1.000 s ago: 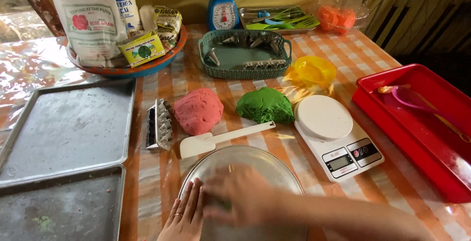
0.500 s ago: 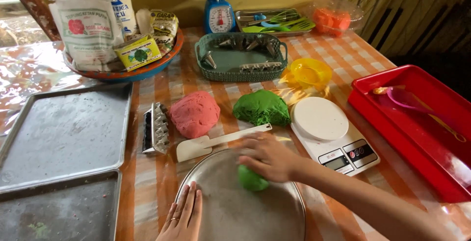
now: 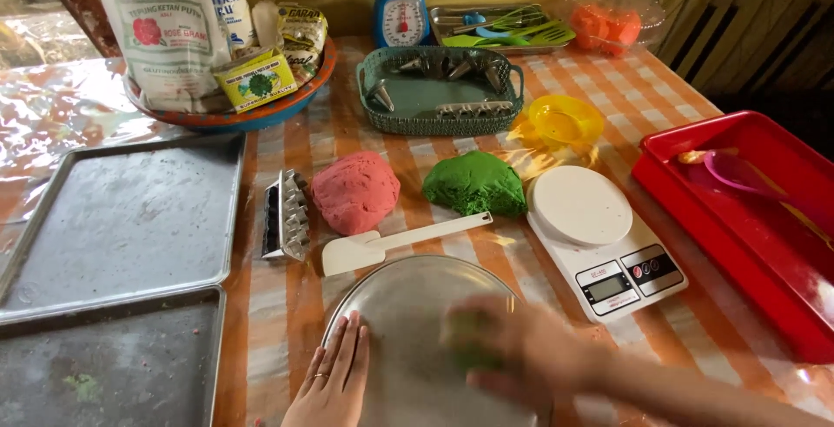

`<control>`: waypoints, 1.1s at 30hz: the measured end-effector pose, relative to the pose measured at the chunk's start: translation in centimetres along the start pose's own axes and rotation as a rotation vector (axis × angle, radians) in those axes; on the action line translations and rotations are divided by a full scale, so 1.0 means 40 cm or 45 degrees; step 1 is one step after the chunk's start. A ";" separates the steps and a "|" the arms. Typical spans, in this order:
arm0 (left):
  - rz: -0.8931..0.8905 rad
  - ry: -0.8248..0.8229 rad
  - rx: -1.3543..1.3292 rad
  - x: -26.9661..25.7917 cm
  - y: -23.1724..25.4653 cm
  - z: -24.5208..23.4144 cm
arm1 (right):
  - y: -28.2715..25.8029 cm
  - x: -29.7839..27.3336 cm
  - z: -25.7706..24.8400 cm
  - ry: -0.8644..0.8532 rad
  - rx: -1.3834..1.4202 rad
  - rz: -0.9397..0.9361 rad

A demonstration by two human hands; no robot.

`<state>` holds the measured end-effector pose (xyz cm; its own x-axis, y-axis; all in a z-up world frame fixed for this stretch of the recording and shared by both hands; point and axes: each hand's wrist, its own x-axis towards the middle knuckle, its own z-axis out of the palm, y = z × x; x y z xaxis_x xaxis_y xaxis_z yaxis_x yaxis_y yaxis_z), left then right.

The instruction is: Kneading and shaping a small piece of green dough on a metal tray.

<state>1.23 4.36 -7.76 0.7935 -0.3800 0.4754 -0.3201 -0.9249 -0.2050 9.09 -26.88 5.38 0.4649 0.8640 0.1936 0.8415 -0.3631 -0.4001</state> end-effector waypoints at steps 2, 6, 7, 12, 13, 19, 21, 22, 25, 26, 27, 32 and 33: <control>-0.013 -0.011 0.001 -0.004 0.002 0.004 | 0.069 0.048 -0.039 0.003 -0.001 0.142; -0.065 0.007 -0.035 0.000 0.007 -0.007 | 0.080 0.181 -0.069 0.020 0.183 0.281; -0.062 0.004 -0.031 0.006 0.010 -0.002 | 0.051 0.193 -0.032 0.023 0.186 0.280; -0.034 0.046 0.016 -0.016 0.002 0.024 | -0.109 0.170 0.085 0.458 -0.475 -0.284; -0.038 0.043 0.017 -0.013 0.006 0.020 | -0.097 0.131 0.092 0.457 -0.472 -0.288; -0.021 0.012 0.031 -0.003 0.004 0.003 | 0.003 0.021 -0.001 0.153 -0.282 -0.642; -0.023 0.058 -0.007 0.004 0.004 -0.006 | 0.046 0.045 -0.028 0.274 -0.017 -0.272; -0.019 0.063 -0.007 -0.001 0.008 -0.002 | 0.061 0.071 -0.029 0.278 -0.022 -0.270; -0.054 0.034 -0.020 -0.004 0.011 0.010 | 0.068 0.160 -0.026 0.199 0.136 0.132; -0.077 0.066 -0.013 -0.005 0.013 0.015 | 0.042 0.193 -0.017 0.180 0.247 0.097; -0.103 0.100 -0.004 -0.004 0.015 0.020 | 0.018 0.229 -0.008 0.160 0.357 0.060; -0.108 0.040 0.015 -0.030 0.017 0.069 | -0.095 0.179 0.099 0.379 -0.301 -0.428; -0.135 0.035 0.010 -0.028 0.025 0.080 | -0.100 0.152 0.109 0.382 -0.447 -0.438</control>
<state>1.68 3.88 -11.25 0.8079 -0.2804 0.5183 -0.2311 -0.9599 -0.1590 7.34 -18.67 4.23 0.1630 0.8347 0.5260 0.9753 -0.2170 0.0421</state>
